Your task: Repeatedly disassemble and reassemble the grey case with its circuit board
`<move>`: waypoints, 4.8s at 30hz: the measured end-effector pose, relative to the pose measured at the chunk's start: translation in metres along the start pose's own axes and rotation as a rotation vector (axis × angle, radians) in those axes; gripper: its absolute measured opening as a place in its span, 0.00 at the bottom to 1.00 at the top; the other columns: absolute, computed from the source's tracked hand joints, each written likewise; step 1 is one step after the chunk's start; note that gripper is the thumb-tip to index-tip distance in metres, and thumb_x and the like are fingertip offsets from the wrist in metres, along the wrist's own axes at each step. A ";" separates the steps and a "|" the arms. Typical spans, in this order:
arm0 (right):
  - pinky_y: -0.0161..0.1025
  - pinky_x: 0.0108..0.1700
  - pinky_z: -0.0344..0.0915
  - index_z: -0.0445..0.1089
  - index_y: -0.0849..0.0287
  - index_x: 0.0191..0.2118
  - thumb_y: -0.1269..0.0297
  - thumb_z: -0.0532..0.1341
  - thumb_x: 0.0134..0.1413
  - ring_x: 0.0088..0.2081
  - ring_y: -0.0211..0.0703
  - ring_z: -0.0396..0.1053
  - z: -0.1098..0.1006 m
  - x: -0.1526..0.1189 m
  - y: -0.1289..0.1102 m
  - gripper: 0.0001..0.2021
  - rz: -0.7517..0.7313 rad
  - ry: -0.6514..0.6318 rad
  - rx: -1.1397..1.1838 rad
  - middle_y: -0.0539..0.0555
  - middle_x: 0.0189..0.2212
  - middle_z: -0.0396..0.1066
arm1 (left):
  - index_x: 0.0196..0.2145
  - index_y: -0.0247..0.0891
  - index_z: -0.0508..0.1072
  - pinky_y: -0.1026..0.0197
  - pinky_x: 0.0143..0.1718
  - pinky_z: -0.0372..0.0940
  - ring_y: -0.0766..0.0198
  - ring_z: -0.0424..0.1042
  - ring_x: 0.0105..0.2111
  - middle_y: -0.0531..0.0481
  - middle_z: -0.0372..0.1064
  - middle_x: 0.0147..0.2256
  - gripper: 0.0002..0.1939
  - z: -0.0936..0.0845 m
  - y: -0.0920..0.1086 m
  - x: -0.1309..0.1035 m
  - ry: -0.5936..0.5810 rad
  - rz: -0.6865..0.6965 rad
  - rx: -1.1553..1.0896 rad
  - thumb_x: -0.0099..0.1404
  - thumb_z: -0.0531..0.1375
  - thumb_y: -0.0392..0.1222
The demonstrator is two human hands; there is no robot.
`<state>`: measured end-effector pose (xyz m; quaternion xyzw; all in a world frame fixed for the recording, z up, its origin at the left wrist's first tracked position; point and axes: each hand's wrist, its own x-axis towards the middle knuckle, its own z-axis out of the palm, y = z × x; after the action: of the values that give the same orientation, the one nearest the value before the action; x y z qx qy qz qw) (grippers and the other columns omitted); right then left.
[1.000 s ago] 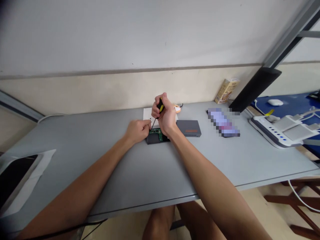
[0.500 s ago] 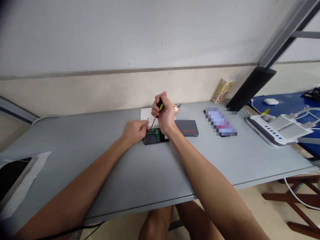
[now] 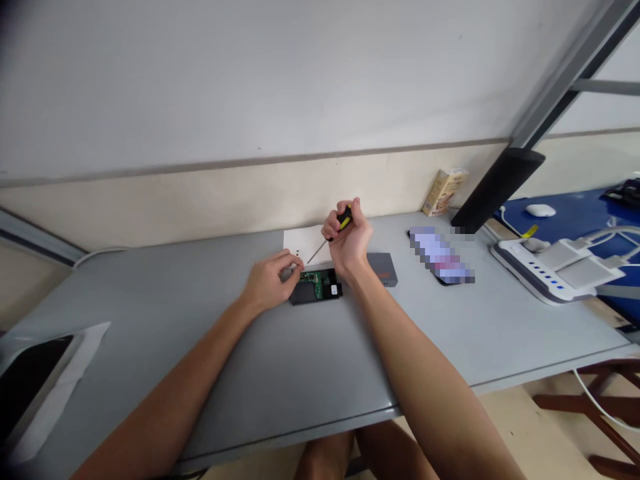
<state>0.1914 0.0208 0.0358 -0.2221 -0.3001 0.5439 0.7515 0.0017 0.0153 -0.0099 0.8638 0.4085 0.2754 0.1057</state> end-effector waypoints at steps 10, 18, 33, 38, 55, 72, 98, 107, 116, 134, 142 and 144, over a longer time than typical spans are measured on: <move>0.34 0.25 0.57 0.62 0.56 0.29 0.51 0.58 0.65 0.22 0.35 0.52 -0.036 0.017 -0.010 0.17 -0.120 0.176 0.092 0.46 0.23 0.50 | 0.42 0.43 0.78 0.64 0.33 0.64 0.66 0.73 0.29 0.51 0.75 0.35 0.11 0.003 -0.003 -0.004 0.159 -0.051 -0.003 0.75 0.55 0.45; 0.33 0.25 0.58 0.61 0.56 0.29 0.52 0.55 0.67 0.22 0.35 0.53 -0.041 0.017 -0.007 0.17 -0.058 0.234 0.135 0.46 0.22 0.49 | 0.40 0.41 0.78 0.65 0.33 0.66 0.68 0.75 0.30 0.52 0.76 0.33 0.09 0.002 -0.006 -0.004 0.213 0.029 0.012 0.74 0.59 0.44; 0.32 0.24 0.54 0.58 0.55 0.30 0.54 0.54 0.65 0.22 0.34 0.50 -0.043 0.026 -0.020 0.15 -0.089 0.322 0.183 0.44 0.22 0.48 | 0.41 0.46 0.80 0.63 0.33 0.61 0.65 0.74 0.31 0.53 0.76 0.36 0.12 -0.008 0.009 0.016 -0.070 -0.164 0.065 0.74 0.57 0.48; 0.33 0.24 0.53 0.57 0.55 0.30 0.51 0.54 0.64 0.20 0.34 0.49 -0.050 0.030 -0.030 0.15 -0.142 0.319 0.143 0.44 0.21 0.48 | 0.41 0.45 0.81 0.61 0.33 0.61 0.60 0.74 0.33 0.50 0.77 0.37 0.12 0.004 0.011 0.064 -0.239 -0.073 0.099 0.73 0.57 0.48; 0.39 0.37 0.59 0.70 0.55 0.36 0.54 0.56 0.68 0.32 0.40 0.64 -0.058 -0.038 -0.103 0.13 -0.486 -0.078 -1.163 0.50 0.30 0.67 | 0.64 0.49 0.65 0.46 0.64 0.56 0.50 0.65 0.61 0.47 0.69 0.60 0.30 0.012 0.055 -0.026 -0.128 -0.056 0.016 0.67 0.65 0.49; 0.47 0.46 0.60 0.74 0.55 0.42 0.67 0.60 0.60 0.39 0.52 0.69 -0.098 -0.075 -0.063 0.07 -0.340 -0.023 -1.773 0.59 0.40 0.72 | 0.59 0.50 0.69 0.44 0.62 0.57 0.50 0.68 0.57 0.46 0.73 0.53 0.33 0.001 0.105 -0.060 -0.170 0.081 -0.069 0.57 0.73 0.45; 0.45 0.49 0.60 0.74 0.53 0.42 0.68 0.60 0.60 0.43 0.47 0.72 -0.093 -0.078 -0.064 0.07 -0.247 -0.252 -1.699 0.55 0.42 0.73 | 0.46 0.43 0.74 0.50 0.55 0.65 0.55 0.71 0.48 0.47 0.75 0.45 0.12 -0.011 0.015 -0.033 0.046 -0.120 -0.064 0.74 0.53 0.46; 0.43 0.50 0.61 0.74 0.53 0.42 0.64 0.61 0.63 0.43 0.46 0.72 -0.093 -0.080 -0.062 0.06 -0.284 -0.226 -1.668 0.54 0.43 0.74 | 0.47 0.42 0.74 0.53 0.50 0.66 0.57 0.73 0.41 0.47 0.75 0.41 0.12 -0.006 0.009 -0.035 0.127 -0.199 -0.052 0.71 0.55 0.46; 0.43 0.49 0.62 0.75 0.53 0.41 0.60 0.60 0.65 0.43 0.47 0.72 -0.097 -0.079 -0.054 0.07 -0.327 -0.197 -1.662 0.55 0.42 0.75 | 0.48 0.42 0.76 0.53 0.51 0.67 0.57 0.73 0.42 0.47 0.74 0.39 0.14 -0.004 0.009 -0.036 0.146 -0.267 -0.096 0.70 0.56 0.46; 0.44 0.48 0.63 0.74 0.54 0.40 0.63 0.59 0.63 0.42 0.48 0.72 -0.098 -0.081 -0.055 0.06 -0.338 -0.185 -1.664 0.55 0.41 0.74 | 0.48 0.41 0.77 0.55 0.49 0.67 0.58 0.73 0.42 0.47 0.75 0.39 0.13 -0.001 0.008 -0.037 0.165 -0.257 -0.114 0.70 0.57 0.45; 0.44 0.46 0.63 0.74 0.53 0.40 0.62 0.59 0.64 0.40 0.48 0.72 -0.100 -0.080 -0.053 0.06 -0.335 -0.173 -1.656 0.55 0.41 0.74 | 0.46 0.42 0.78 0.54 0.49 0.67 0.57 0.72 0.41 0.47 0.75 0.39 0.11 0.004 0.002 -0.038 0.200 -0.260 -0.162 0.69 0.59 0.44; 0.44 0.47 0.63 0.74 0.53 0.40 0.62 0.60 0.64 0.41 0.48 0.72 -0.101 -0.080 -0.052 0.06 -0.335 -0.174 -1.655 0.55 0.42 0.74 | 0.47 0.43 0.78 0.54 0.49 0.67 0.57 0.72 0.41 0.47 0.75 0.39 0.12 0.004 0.002 -0.038 0.203 -0.258 -0.162 0.69 0.59 0.44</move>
<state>0.2789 -0.0724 -0.0194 -0.6102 -0.6871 0.0457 0.3916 -0.0144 -0.0152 -0.0272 0.7605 0.5010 0.3774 0.1678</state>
